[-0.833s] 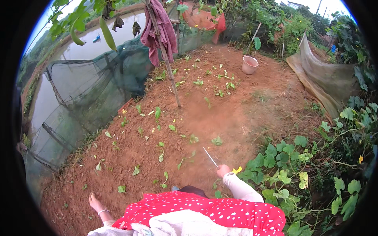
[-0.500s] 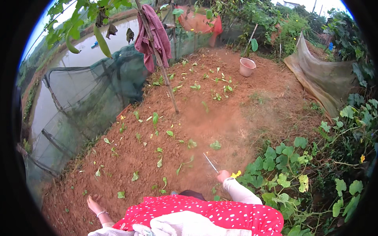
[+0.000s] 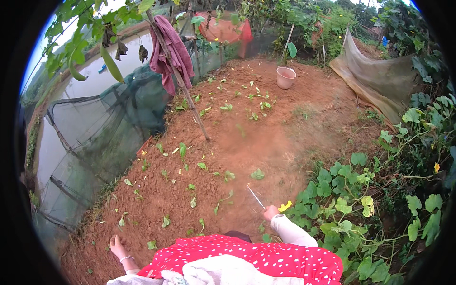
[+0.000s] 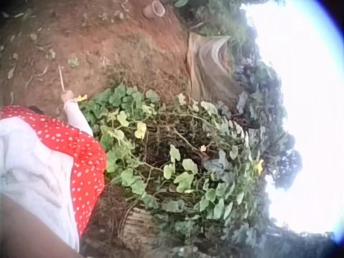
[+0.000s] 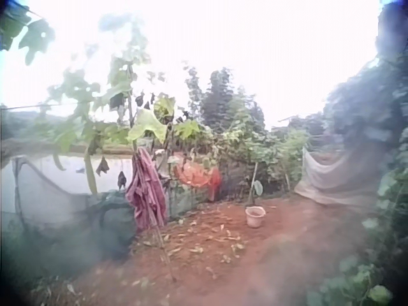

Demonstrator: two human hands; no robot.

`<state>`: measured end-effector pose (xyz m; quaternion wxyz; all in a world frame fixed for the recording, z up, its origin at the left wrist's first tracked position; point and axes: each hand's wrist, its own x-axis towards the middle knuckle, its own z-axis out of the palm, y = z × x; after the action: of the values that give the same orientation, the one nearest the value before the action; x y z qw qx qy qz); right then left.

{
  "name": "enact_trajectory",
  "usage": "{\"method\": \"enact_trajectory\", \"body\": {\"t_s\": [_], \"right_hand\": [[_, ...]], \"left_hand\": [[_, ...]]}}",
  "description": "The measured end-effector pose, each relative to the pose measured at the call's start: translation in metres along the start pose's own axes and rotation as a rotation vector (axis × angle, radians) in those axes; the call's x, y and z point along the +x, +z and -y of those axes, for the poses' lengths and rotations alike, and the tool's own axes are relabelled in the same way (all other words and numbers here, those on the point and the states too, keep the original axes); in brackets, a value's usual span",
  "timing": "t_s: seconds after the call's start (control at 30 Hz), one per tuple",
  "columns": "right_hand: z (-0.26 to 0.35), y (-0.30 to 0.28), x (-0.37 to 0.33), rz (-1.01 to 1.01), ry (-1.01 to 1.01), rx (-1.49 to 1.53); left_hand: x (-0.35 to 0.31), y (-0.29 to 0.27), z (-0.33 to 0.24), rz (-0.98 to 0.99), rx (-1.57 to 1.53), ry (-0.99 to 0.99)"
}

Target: The person walks along a garden bed and repeatedly pulls small weeds from the soil by hand, placing them into a nearby bucket. The person uses a thin stick to loosen soil around some plants before removing the weeds.

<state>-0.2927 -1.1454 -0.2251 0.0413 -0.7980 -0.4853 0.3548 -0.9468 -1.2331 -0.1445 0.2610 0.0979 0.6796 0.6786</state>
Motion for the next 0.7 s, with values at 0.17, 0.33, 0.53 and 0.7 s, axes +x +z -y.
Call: {"method": "enact_trajectory", "body": {"t_s": [0.17,0.33,0.53,0.7], "right_hand": [[0.010,-0.008,-0.040,-0.049,0.041,0.006],[-0.020,-0.007,-0.049,-0.165,0.070,0.091],[-0.018,0.002,-0.075,-0.190,0.088,0.165],[-0.029,0.006,-0.095,-0.176,0.117,0.341]], "left_hand": [[0.007,0.010,0.005,0.056,-0.027,0.027],[0.000,0.030,0.001,0.114,-0.017,-0.093],[0.022,0.031,0.016,0.168,-0.037,-0.060],[0.002,0.056,-0.008,0.211,-0.037,-0.114]]}}
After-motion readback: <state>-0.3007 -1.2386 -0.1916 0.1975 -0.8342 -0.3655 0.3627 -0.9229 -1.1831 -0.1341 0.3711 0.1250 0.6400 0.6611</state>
